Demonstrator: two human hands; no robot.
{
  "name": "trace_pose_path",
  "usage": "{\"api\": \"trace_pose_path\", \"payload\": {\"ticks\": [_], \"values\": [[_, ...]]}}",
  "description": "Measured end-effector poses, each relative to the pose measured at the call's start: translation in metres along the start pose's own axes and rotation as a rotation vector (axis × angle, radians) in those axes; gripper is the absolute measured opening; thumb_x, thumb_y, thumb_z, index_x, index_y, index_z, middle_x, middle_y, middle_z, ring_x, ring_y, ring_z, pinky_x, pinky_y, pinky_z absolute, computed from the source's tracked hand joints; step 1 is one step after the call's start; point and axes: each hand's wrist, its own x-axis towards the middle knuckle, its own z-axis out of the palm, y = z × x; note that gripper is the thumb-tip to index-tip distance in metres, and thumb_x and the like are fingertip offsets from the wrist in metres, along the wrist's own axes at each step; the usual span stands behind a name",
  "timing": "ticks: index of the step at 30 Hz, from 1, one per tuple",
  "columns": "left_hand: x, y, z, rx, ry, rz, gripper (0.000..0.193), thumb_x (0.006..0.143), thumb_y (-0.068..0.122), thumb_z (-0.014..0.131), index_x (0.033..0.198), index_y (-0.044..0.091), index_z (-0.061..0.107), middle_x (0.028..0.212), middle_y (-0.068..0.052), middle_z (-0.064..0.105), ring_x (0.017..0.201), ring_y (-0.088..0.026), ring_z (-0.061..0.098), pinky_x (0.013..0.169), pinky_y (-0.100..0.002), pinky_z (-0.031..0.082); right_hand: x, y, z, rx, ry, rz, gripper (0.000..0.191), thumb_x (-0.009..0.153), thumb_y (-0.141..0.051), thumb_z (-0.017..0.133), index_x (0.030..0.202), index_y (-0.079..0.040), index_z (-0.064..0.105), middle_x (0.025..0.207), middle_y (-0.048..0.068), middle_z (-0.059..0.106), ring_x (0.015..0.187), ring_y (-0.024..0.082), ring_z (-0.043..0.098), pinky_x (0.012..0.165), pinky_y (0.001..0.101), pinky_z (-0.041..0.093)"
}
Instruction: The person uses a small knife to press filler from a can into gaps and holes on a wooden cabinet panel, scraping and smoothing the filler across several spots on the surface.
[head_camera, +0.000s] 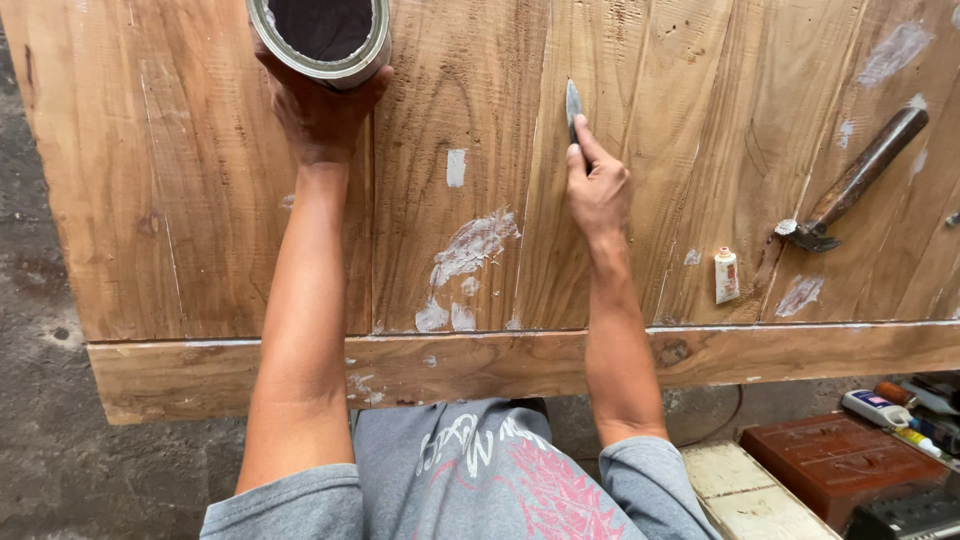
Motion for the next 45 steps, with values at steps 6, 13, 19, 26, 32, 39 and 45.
{"api": "trace_pose_path", "payload": {"ticks": [6,13,19,26,32,39,45], "values": [[-0.002,-0.001,0.000,-0.016,0.001,0.025,0.125,0.080,0.072,0.089,0.154,0.010,0.009,0.140,-0.018,0.067,0.122,-0.043,0.072,0.098,-0.050,0.064,-0.007,0.010,-0.012,0.129,0.167,-0.276,0.045,0.105,-0.016,0.066,0.149,-0.008,0.059,0.132,0.015,0.073,0.097,0.021,0.078,0.083,0.0380,0.064],[0.001,0.004,-0.002,0.031,0.025,0.017,0.127,0.075,0.072,0.092,0.155,0.011,0.015,0.142,-0.022,0.060,0.126,-0.044,0.067,0.100,-0.050,0.060,-0.013,0.004,-0.003,-0.029,0.101,-0.235,0.051,0.100,-0.018,0.068,0.149,-0.012,0.057,0.118,0.024,0.072,0.096,0.029,0.076,0.083,0.0387,0.060],[0.000,0.005,-0.003,-0.006,-0.003,-0.037,0.124,0.074,0.064,0.097,0.153,0.012,0.017,0.140,-0.018,0.063,0.125,-0.042,0.068,0.101,-0.049,0.060,-0.010,-0.005,-0.008,-0.083,0.061,-0.162,0.051,0.097,-0.019,0.067,0.147,-0.016,0.057,0.102,0.025,0.072,0.077,0.029,0.078,0.071,0.0406,0.059],[0.001,0.008,-0.004,0.015,0.013,-0.024,0.124,0.075,0.063,0.096,0.154,0.012,0.015,0.141,-0.019,0.061,0.125,-0.042,0.067,0.102,-0.049,0.060,-0.007,-0.009,-0.009,-0.174,0.080,-0.196,0.049,0.099,-0.022,0.066,0.148,-0.016,0.059,0.088,0.025,0.073,0.073,0.032,0.076,0.069,0.0423,0.058],[0.002,0.008,-0.004,-0.024,-0.002,-0.012,0.126,0.078,0.073,0.089,0.155,0.010,0.011,0.143,-0.021,0.060,0.127,-0.042,0.067,0.102,-0.049,0.062,-0.004,-0.004,-0.002,-0.160,0.033,-0.088,0.048,0.101,-0.025,0.062,0.148,-0.016,0.057,0.073,0.017,0.075,0.053,0.019,0.068,0.053,0.0380,0.055],[0.003,0.008,-0.003,-0.030,-0.015,-0.052,0.125,0.076,0.072,0.088,0.153,0.010,0.012,0.137,-0.018,0.065,0.123,-0.042,0.069,0.100,-0.050,0.061,0.005,0.023,0.004,-0.029,0.087,-0.283,0.046,0.104,-0.026,0.064,0.149,-0.016,0.059,0.078,0.008,0.077,0.053,0.012,0.064,0.050,0.0334,0.055],[0.004,0.014,-0.006,-0.036,-0.008,-0.037,0.125,0.076,0.071,0.090,0.154,0.011,0.012,0.138,-0.018,0.065,0.123,-0.043,0.069,0.100,-0.051,0.061,0.012,0.020,0.005,-0.355,0.152,-0.340,0.050,0.114,-0.025,0.057,0.159,-0.007,0.043,0.060,0.007,0.067,0.042,0.020,0.055,0.038,0.0306,0.046]]}}
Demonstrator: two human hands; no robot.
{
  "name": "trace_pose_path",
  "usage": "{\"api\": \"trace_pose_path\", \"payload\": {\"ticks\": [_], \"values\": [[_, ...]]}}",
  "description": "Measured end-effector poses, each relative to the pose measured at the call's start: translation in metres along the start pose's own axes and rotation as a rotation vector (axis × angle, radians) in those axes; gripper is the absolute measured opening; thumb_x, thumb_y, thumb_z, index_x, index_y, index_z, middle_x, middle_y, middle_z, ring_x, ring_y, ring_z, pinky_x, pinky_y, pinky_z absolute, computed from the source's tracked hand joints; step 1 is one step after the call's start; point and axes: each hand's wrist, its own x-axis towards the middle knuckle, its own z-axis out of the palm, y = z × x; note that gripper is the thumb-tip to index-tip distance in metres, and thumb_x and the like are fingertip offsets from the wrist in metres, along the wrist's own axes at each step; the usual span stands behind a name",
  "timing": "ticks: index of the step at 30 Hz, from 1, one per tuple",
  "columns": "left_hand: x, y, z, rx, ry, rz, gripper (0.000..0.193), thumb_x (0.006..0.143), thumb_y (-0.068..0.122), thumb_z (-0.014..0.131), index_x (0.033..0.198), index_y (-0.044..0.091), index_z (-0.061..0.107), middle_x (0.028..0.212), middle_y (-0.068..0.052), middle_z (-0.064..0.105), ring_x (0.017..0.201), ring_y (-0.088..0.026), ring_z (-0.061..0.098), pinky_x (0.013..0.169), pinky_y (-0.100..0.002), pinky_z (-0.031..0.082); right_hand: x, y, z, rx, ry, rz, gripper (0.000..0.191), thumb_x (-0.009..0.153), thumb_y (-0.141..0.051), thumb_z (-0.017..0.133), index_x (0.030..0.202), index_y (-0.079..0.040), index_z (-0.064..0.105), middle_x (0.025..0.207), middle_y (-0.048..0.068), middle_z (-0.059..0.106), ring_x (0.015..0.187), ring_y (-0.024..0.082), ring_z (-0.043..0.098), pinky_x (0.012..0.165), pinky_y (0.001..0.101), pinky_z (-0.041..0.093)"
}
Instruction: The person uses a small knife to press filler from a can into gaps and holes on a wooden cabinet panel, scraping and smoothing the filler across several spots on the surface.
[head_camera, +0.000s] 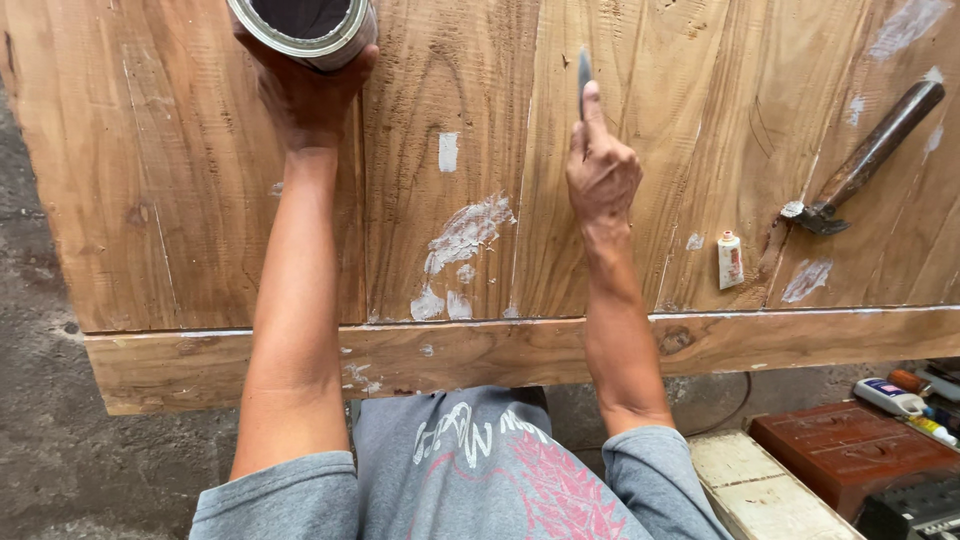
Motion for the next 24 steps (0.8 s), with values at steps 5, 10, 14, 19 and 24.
{"api": "trace_pose_path", "payload": {"ticks": [5,10,14,19,24], "values": [[0.001,0.001,0.000,0.000,-0.002,0.002,0.125,0.077,0.069,0.092,0.154,0.011,0.012,0.139,-0.018,0.065,0.123,-0.044,0.068,0.099,-0.052,0.061,-0.001,0.002,-0.012,0.313,0.045,0.144,0.053,0.109,-0.022,0.054,0.158,-0.006,0.040,0.082,0.011,0.075,0.055,0.019,0.068,0.052,0.0296,0.055],[0.000,-0.001,0.000,0.014,0.015,-0.002,0.125,0.078,0.067,0.094,0.154,0.012,0.012,0.139,-0.018,0.065,0.123,-0.045,0.068,0.098,-0.053,0.060,-0.013,0.002,-0.019,0.361,0.074,-0.122,0.043,0.107,-0.017,0.069,0.145,-0.001,0.056,0.130,0.025,0.072,0.115,0.034,0.076,0.096,0.0386,0.061],[-0.002,-0.002,-0.001,-0.036,0.017,0.046,0.121,0.078,0.065,0.089,0.155,0.013,0.013,0.143,-0.019,0.063,0.127,-0.043,0.070,0.102,-0.051,0.063,-0.010,0.000,-0.018,0.361,0.018,-0.042,0.045,0.103,-0.018,0.068,0.144,-0.002,0.059,0.127,0.023,0.071,0.110,0.033,0.076,0.096,0.0373,0.060],[-0.002,-0.002,0.000,0.005,0.013,0.041,0.125,0.080,0.073,0.089,0.154,0.010,0.011,0.139,-0.016,0.065,0.124,-0.040,0.071,0.100,-0.049,0.064,-0.008,-0.004,-0.022,0.237,-0.050,0.089,0.047,0.099,-0.021,0.068,0.144,-0.008,0.061,0.118,0.020,0.073,0.087,0.030,0.078,0.080,0.0384,0.060],[-0.003,-0.003,0.000,0.007,0.010,0.050,0.120,0.081,0.072,0.089,0.153,0.012,0.015,0.141,-0.017,0.063,0.126,-0.041,0.070,0.101,-0.050,0.064,-0.005,-0.005,-0.030,0.238,-0.048,0.062,0.046,0.098,-0.021,0.070,0.143,-0.013,0.062,0.105,0.021,0.074,0.085,0.030,0.078,0.076,0.0389,0.060]]}}
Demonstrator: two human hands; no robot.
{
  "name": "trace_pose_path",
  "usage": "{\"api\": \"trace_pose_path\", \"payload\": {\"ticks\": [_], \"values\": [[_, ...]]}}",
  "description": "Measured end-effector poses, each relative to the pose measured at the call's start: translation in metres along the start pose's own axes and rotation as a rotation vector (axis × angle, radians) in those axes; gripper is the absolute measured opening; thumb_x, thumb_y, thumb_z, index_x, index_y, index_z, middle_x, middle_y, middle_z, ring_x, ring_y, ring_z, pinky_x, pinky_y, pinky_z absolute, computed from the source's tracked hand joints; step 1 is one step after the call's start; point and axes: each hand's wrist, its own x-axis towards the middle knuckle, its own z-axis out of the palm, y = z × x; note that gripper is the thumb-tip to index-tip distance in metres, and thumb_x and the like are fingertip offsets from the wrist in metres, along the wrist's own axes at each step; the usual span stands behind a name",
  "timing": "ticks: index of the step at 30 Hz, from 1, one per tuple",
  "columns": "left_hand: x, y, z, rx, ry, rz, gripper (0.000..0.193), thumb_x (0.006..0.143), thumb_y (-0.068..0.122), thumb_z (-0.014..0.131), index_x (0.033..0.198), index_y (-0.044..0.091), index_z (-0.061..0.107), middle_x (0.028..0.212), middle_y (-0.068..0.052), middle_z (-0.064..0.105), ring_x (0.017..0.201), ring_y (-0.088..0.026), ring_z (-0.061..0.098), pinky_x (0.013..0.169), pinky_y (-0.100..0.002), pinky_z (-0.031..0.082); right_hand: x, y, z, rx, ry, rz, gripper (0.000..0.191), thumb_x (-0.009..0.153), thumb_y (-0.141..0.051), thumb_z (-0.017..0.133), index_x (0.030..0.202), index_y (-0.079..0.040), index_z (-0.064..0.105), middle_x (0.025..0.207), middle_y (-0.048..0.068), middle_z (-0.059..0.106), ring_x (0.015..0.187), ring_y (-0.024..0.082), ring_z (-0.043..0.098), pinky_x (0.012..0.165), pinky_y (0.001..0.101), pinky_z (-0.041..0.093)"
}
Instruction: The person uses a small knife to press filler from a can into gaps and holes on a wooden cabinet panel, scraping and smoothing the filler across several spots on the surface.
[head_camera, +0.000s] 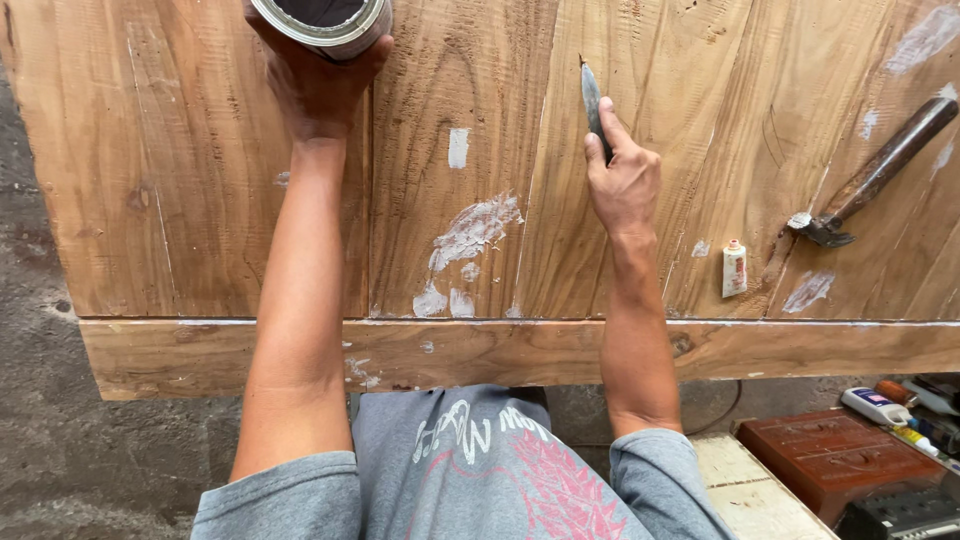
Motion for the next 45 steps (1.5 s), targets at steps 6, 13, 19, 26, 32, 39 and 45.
{"api": "trace_pose_path", "payload": {"ticks": [6,13,19,26,32,39,45], "values": [[0.000,0.000,0.000,-0.006,-0.012,-0.010,0.117,0.079,0.070,0.087,0.151,0.011,0.017,0.138,-0.017,0.065,0.124,-0.041,0.070,0.099,-0.050,0.064,0.008,-0.005,-0.014,-0.097,-0.051,0.037,0.046,0.097,-0.024,0.072,0.142,-0.019,0.065,0.089,0.021,0.074,0.079,0.033,0.076,0.075,0.0428,0.058],[-0.001,-0.001,0.003,0.021,0.016,0.015,0.114,0.078,0.061,0.087,0.149,0.008,0.015,0.136,-0.020,0.062,0.123,-0.045,0.067,0.096,-0.055,0.059,0.018,-0.006,-0.020,-0.126,-0.104,0.008,0.046,0.097,-0.022,0.071,0.143,-0.018,0.064,0.083,0.021,0.072,0.069,0.030,0.074,0.069,0.0413,0.056],[-0.001,0.004,0.000,-0.007,0.023,0.056,0.119,0.080,0.059,0.089,0.153,0.007,0.011,0.140,-0.022,0.058,0.126,-0.047,0.064,0.101,-0.055,0.058,0.025,-0.005,-0.041,-0.152,-0.166,-0.139,0.044,0.098,-0.019,0.073,0.142,-0.015,0.067,0.093,0.022,0.072,0.075,0.029,0.074,0.071,0.0393,0.055],[-0.003,0.003,0.002,0.016,0.032,0.049,0.115,0.080,0.057,0.091,0.150,0.004,0.017,0.137,-0.026,0.056,0.124,-0.047,0.061,0.099,-0.056,0.057,0.032,-0.004,-0.044,-0.016,-0.175,-0.133,0.044,0.098,-0.017,0.076,0.141,-0.013,0.068,0.095,0.018,0.074,0.079,0.024,0.075,0.071,0.0383,0.057],[-0.002,-0.002,0.009,0.087,0.031,-0.037,0.109,0.075,0.059,0.099,0.140,0.005,0.031,0.125,-0.023,0.065,0.112,-0.045,0.067,0.090,-0.055,0.058,0.025,0.011,-0.024,-0.246,-0.130,-0.153,0.045,0.101,-0.015,0.076,0.145,-0.016,0.066,0.074,0.009,0.073,0.057,0.013,0.061,0.052,0.0337,0.049],[0.002,0.002,0.003,0.031,0.068,0.046,0.111,0.078,0.050,0.101,0.143,-0.001,0.027,0.126,-0.027,0.065,0.112,-0.048,0.065,0.089,-0.055,0.057,0.008,0.025,-0.004,0.715,-0.092,0.177,0.050,0.106,-0.011,0.067,0.154,-0.008,0.052,0.072,0.000,0.063,0.054,0.007,0.052,0.044,0.0268,0.040],[0.002,-0.003,0.007,0.110,0.054,-0.028,0.103,0.076,0.056,0.104,0.134,0.002,0.038,0.117,-0.023,0.070,0.106,-0.046,0.069,0.087,-0.054,0.058,0.001,0.025,0.009,0.242,0.023,0.143,0.050,0.104,-0.014,0.067,0.151,-0.010,0.052,0.085,0.002,0.077,0.053,0.010,0.065,0.046,0.0238,0.054]]}}
